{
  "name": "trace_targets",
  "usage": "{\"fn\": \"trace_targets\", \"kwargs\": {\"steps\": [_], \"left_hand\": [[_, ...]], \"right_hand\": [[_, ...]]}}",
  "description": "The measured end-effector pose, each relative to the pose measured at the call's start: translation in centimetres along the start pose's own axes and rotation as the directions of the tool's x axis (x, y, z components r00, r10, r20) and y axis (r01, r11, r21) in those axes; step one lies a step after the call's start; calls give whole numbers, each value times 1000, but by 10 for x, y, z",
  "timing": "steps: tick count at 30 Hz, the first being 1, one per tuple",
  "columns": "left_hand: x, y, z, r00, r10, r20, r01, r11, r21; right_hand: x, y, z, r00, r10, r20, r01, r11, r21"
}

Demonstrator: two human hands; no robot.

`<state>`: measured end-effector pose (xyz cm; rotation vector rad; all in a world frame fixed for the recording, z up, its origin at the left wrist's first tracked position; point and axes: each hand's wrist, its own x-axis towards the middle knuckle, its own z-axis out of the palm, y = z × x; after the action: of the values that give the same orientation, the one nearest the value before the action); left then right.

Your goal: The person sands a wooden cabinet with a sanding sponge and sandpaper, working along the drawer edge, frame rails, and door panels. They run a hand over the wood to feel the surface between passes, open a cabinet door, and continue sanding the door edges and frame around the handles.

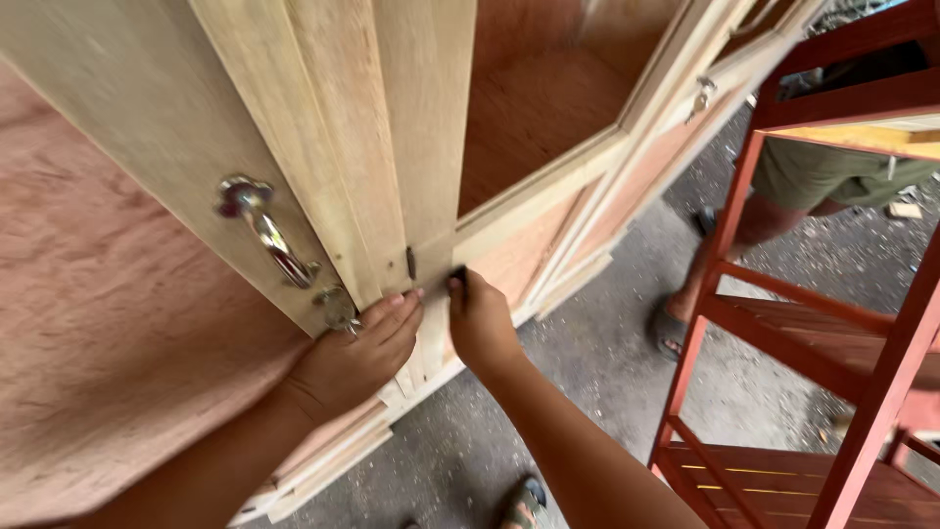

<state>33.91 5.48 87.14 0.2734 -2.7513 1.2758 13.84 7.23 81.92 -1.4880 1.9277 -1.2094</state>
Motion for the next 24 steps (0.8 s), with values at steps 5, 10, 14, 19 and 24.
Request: {"fn": "trace_targets", "kwargs": {"steps": [5,10,14,19,24], "left_hand": [[-4,-5,22,993,93,-68,-85,989,121],[-7,0,23,991,110,-82,-100,988,116],[-6,-1,21,993,107,-57,-96,981,168],[-5,-1,18,994,107,-36,-100,983,151],[-4,-3,15,993,117,-29,-110,977,182]], "right_hand": [[3,-5,12,968,99,230,-55,980,-189],[17,-5,12,928,162,337,-75,964,-257],[23,-3,0,957,82,277,-27,980,-195],[12,5,17,939,155,306,-91,973,-213],[12,9,23,891,244,384,-143,951,-272]]}}
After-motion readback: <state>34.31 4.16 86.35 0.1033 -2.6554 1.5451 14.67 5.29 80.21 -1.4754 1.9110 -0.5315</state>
